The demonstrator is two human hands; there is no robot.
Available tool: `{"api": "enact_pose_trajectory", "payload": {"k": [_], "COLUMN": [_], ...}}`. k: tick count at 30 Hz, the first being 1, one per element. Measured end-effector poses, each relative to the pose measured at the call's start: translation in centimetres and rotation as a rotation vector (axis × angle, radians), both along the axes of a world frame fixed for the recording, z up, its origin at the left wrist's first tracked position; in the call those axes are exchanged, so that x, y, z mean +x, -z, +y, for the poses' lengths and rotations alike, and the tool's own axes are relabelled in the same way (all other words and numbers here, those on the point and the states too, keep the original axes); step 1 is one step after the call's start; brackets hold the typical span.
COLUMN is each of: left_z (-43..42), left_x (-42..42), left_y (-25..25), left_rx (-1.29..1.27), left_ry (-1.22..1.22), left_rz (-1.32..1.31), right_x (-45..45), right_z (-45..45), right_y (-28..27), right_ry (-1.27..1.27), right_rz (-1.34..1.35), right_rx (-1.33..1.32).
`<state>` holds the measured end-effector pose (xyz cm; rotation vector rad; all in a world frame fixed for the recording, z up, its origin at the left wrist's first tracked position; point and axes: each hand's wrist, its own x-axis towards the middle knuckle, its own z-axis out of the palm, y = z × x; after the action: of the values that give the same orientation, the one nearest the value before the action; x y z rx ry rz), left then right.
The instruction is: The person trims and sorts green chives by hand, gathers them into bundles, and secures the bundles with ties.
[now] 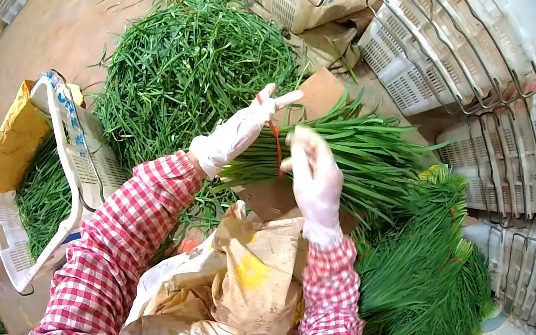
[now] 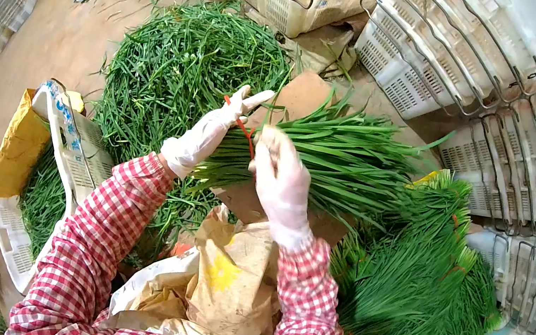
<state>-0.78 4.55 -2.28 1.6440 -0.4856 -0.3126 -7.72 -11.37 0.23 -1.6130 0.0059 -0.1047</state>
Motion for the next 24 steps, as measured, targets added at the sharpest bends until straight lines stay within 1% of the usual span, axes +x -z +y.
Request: {"api": "enact_pose_trajectory", "payload": {"k": [2, 3, 4, 6, 7, 8, 9, 10, 12, 13, 14, 16, 17, 18, 19, 20, 21, 22, 24], "left_z": [-0.4, -0.4, -0.4, -0.1, 0.4, 0.4, 0.4, -0.4, -2.2, -3.0, -3.2, -3.4, -3.4, -3.3, -2.8, -2.2, -2.2, -2.3, -2.8], "left_x": [-0.3, -0.4, -0.7, -0.3, -0.5, -1.2, -1.9, -3.4, -6.0, -6.8, -6.8, -7.1, -6.5, -5.5, -5.0, -3.6, -3.2, -3.2, -3.6], "left_y": [-0.2, -0.1, -0.4, 0.0, 0.0, 0.3, 0.3, 0.3, 0.3, 0.3, 4.5, 3.7, 3.8, 4.0, 3.5, 4.7, 2.9, 0.9, 1.8], "left_rx": [0.013, -0.017, 0.026, -0.205, -0.026, 0.066, 0.158, 0.503, 1.176, 1.346, 1.419, 1.295, 1.307, 1.318, 1.297, 1.267, 1.203, 1.134, 1.182], "left_ry": [-0.044, -0.022, -0.035, 0.061, 0.037, 0.024, 0.017, -0.028, -0.119, -0.115, -0.250, -0.288, -0.273, -0.257, -0.256, -0.183, -0.108, -0.039, -0.039], "left_rz": [0.009, 0.088, -0.001, -0.026, 0.119, 0.192, 0.266, 0.029, -0.477, -0.512, -0.710, -0.646, -0.648, -0.644, -0.745, -0.600, -0.496, -0.395, -0.428], "right_x": [2.3, 3.3, 3.7, 3.6, 3.8, 3.9, 3.6, 3.1, 2.0, 1.0, -0.1, -1.0, -1.5, -2.0, -3.2, -4.8, -6.5, -7.9, -8.8], "right_z": [0.8, 1.5, 2.3, 2.1, 1.3, 0.5, 0.2, -0.4, -0.5, 0.2, 1.2, 2.7, 2.5, 2.6, 2.3, 1.8, 1.1, -0.4, -1.8], "right_y": [1.1, 2.7, 3.0, 2.7, 2.5, 2.4, 1.9, 2.1, 2.7, 2.4, 2.1, 3.3, 3.6, 3.3, 2.7, 2.6, 3.8, 5.8, 8.9], "right_ry": [-0.064, -0.106, -0.083, -0.033, -0.072, -0.107, -0.066, -0.114, -0.114, -0.095, -0.040, 0.054, 0.034, 0.031, -0.010, -0.054, -0.034, -0.047, -0.001], "right_rz": [-0.088, -0.260, -0.228, -0.202, 0.066, 0.332, 0.360, 0.380, 0.374, 0.313, 0.236, 0.105, 0.150, 0.086, 0.011, -0.063, -0.173, -0.135, -0.087], "right_rx": [-0.475, -0.487, -0.524, -0.521, -0.060, 0.404, 0.533, 0.693, 0.719, 0.642, 0.521, 0.459, 0.437, 0.369, 0.174, -0.020, -0.308, -0.338, -0.421]}}
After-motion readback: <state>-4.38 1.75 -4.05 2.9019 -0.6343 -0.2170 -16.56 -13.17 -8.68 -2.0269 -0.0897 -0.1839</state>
